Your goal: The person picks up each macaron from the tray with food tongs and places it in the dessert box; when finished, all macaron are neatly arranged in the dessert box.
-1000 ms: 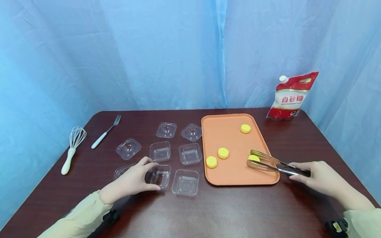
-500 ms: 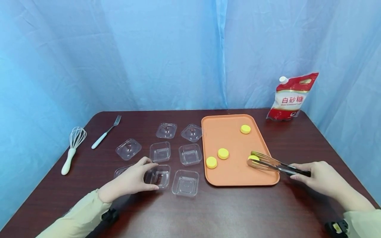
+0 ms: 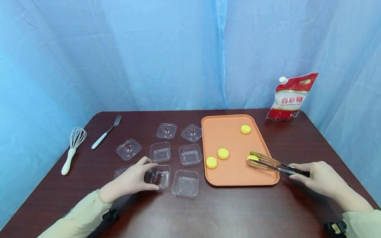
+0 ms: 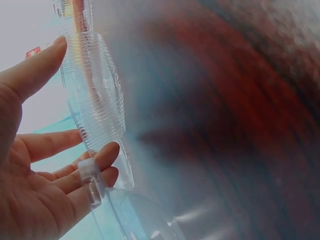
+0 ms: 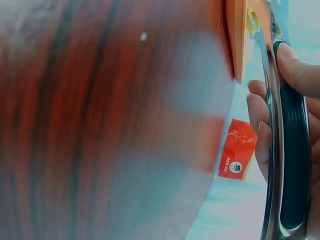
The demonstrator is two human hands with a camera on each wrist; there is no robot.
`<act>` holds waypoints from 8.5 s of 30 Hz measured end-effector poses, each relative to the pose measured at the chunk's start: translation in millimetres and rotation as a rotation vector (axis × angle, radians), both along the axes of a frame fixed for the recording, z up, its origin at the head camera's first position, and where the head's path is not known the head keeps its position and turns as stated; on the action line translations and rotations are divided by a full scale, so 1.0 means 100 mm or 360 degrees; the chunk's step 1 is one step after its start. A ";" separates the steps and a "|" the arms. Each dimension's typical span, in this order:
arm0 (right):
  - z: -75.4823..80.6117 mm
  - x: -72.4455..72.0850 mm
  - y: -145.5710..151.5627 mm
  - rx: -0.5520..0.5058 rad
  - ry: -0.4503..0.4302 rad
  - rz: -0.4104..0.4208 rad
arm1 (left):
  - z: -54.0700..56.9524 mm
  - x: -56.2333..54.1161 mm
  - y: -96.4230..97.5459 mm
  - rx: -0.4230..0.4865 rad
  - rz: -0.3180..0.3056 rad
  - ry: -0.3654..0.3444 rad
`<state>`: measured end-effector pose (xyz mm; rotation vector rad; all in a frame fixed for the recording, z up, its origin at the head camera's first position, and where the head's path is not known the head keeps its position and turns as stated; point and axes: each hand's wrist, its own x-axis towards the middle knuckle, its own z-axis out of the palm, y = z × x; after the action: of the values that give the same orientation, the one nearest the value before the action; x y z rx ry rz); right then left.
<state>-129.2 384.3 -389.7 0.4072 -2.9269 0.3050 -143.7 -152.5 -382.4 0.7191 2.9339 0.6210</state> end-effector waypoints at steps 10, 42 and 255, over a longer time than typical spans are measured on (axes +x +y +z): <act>0.04 0.00 -0.03 -0.0017 0.0012 -0.0004 | -0.01 0.00 0.00 0.0018 0.0021 -0.0006; 0.28 -0.13 -0.32 -0.0129 0.0225 0.0212 | -0.01 0.00 -0.01 0.0047 0.0020 0.0009; 0.37 -0.38 -1.75 -0.0425 0.0120 0.0716 | 0.03 0.02 0.02 -0.0142 -0.0015 0.0104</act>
<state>-167.1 208.9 -352.9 1.0047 -2.6405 0.7100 -141.5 -150.8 -379.8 0.7574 2.9932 0.4712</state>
